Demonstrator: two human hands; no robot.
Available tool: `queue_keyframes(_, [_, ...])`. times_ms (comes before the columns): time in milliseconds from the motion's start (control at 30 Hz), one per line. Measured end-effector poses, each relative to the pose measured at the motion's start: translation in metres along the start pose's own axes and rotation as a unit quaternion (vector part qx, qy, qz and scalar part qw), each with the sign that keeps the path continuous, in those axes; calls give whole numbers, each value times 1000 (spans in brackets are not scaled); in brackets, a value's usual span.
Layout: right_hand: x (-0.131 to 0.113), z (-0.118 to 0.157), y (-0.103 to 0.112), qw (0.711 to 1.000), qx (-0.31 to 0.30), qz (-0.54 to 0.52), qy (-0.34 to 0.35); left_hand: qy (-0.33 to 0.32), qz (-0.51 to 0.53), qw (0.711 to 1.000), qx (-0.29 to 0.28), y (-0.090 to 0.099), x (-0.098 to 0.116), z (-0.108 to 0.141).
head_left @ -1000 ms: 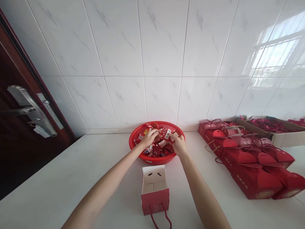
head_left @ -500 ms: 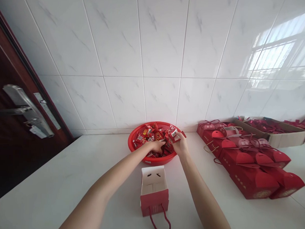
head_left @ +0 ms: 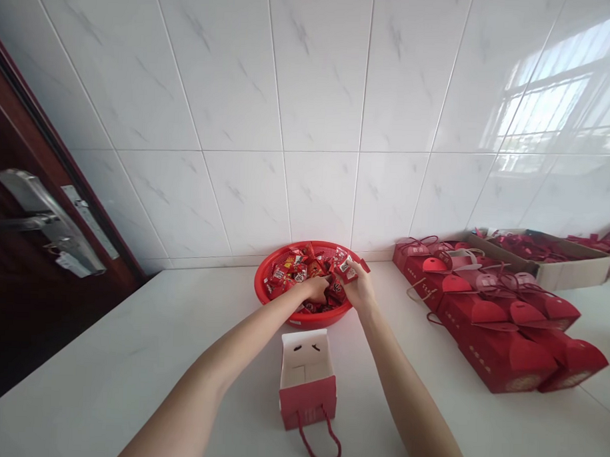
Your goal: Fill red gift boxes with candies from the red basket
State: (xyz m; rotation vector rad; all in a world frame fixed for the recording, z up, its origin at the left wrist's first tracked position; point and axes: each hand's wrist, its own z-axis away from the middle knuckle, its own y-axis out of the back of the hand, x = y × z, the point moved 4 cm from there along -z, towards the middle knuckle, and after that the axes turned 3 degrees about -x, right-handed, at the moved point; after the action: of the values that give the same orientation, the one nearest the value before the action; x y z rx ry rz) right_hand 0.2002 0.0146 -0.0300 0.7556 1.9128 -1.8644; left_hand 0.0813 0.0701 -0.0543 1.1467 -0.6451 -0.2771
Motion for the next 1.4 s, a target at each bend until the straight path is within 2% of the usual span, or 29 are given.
queue_keyframes(167, [-1,3,-3,1000,-8,6,8,5,39,999,11,8,-4,3])
queue_keyframes(367, [-3,6,-8,1000,-15,3,10,-8,175,984,5,22,-16,16])
queue_keyframes(533, [-2,7,-9,1000,-4,3,4,-36,283,957,55,34,-19,38])
queue_keyframes(600, [-2,7,-11,1000,-10,3,6,-41,336,936,97,38,-18,51])
queue_keyframes(767, [-5,12,-15,999,-35,13,5,-58,491,846,199,37,-12,87])
queue_keyframes(867, [-7,15,-19,997,-74,37,7,-72,508,824,239,37,-2,114])
queue_keyframes(967, [-8,19,-21,995,-89,49,3,-93,493,835,225,40,15,146])
queue_keyframes(1133, [-11,22,-21,994,-86,65,9,-136,428,886,113,39,43,190])
queue_keyframes(1233, [-13,25,-23,989,-111,100,-10,-134,357,913,143,35,46,204])
queue_keyframes(1300, [-14,29,-25,983,-128,127,-31,-130,309,925,176,31,45,210])
queue_keyframes(1400, [-17,38,-29,972,-144,175,-61,-111,254,941,194,21,41,216])
